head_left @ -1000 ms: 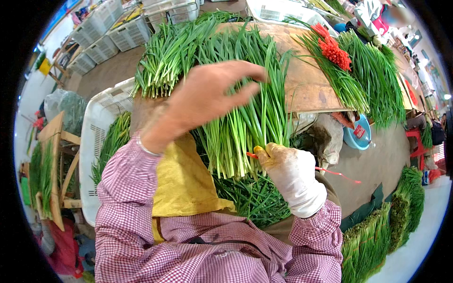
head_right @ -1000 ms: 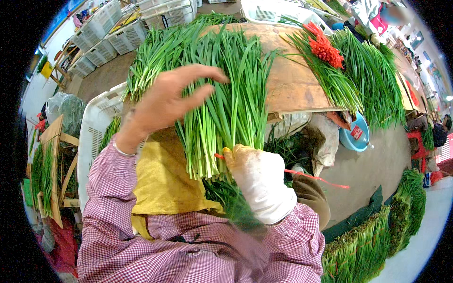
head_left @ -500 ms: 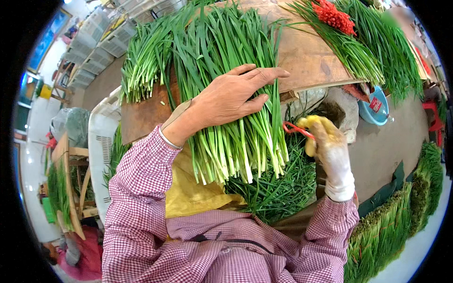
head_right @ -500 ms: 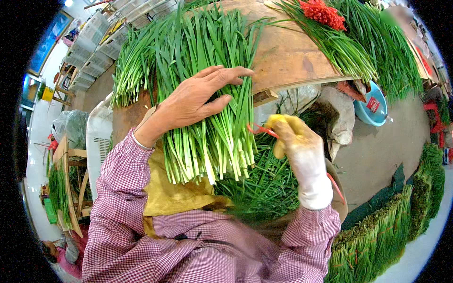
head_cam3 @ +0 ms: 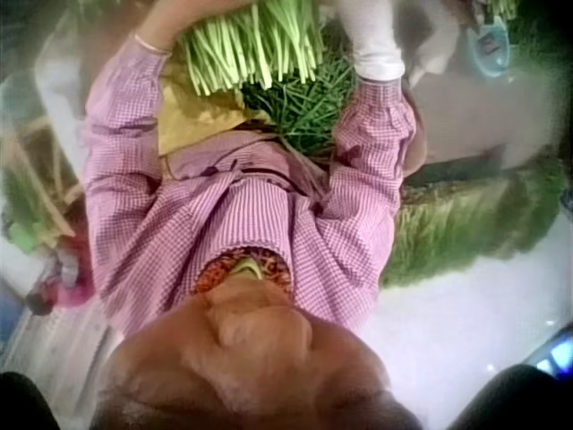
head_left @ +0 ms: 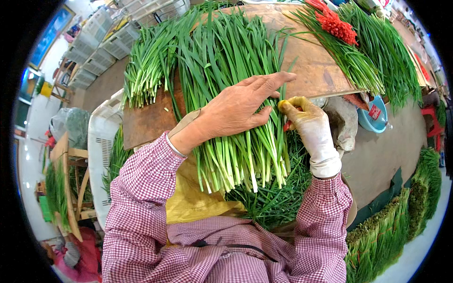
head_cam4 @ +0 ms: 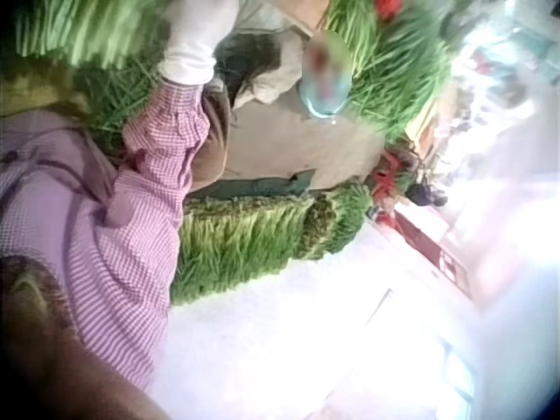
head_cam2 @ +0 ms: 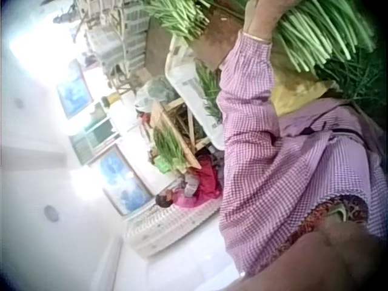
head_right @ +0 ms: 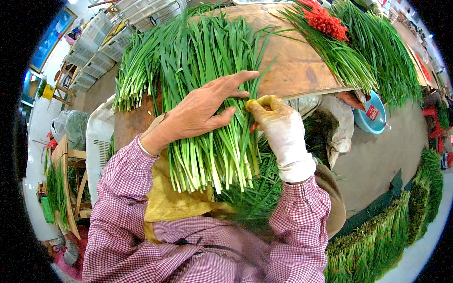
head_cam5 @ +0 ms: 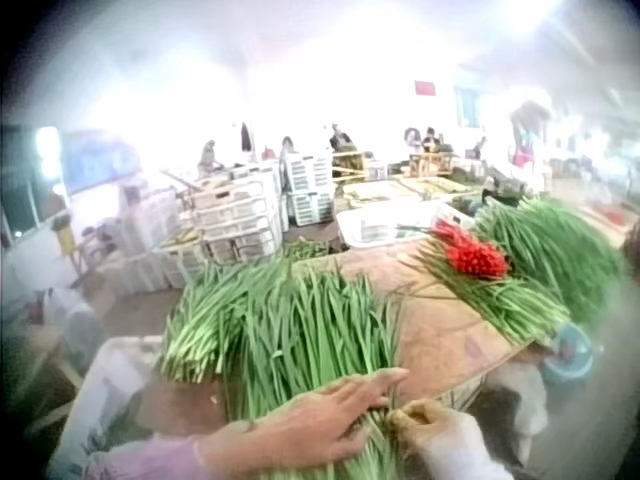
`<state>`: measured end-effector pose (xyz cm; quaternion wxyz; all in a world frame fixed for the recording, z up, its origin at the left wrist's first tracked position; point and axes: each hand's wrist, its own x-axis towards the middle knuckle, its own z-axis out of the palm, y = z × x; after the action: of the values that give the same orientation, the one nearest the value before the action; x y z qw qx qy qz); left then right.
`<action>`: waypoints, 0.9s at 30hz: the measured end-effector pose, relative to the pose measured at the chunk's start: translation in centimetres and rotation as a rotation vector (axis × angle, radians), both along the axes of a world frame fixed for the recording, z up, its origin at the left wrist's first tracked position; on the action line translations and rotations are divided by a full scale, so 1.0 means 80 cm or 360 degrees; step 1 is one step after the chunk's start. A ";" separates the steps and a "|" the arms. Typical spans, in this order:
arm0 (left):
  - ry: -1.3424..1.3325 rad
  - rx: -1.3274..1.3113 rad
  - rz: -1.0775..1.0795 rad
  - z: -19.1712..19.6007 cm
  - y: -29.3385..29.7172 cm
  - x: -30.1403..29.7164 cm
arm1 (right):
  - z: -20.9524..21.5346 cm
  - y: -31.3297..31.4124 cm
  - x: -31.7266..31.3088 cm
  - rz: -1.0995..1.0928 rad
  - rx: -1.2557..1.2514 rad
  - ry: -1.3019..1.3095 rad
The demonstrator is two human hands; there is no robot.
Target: The person bundles leeks by hand using red elastic bands and places the finished bundles onto a pile on the floor in a processing warehouse.
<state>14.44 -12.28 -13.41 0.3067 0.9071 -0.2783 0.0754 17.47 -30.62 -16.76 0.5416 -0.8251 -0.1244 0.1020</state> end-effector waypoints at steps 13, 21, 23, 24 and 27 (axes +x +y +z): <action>0.0097 -0.0009 0.0014 0.005 0.002 0.001 | 0.003 -0.011 0.002 0.0170 0.0541 0.0495; 0.0155 -0.0209 0.0013 0.002 0.001 -0.001 | 0.015 0.001 0.006 0.0262 -0.0102 0.0278; 0.0162 -0.0236 -0.0002 0.002 0.000 -0.002 | 0.007 0.001 0.008 0.0275 -0.0153 0.0245; 0.0156 -0.0230 -0.0005 0.003 0.000 -0.001 | 0.001 0.001 0.011 0.0295 -0.0175 0.0213; 0.0147 -0.0222 -0.0011 0.003 0.000 -0.001 | 0.002 0.000 0.011 0.0316 -0.0003 0.0301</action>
<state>14.32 -12.29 -13.21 0.3819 0.8851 -0.2611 0.0516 18.37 -30.64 -16.58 0.5374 -0.7959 -0.1537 0.2326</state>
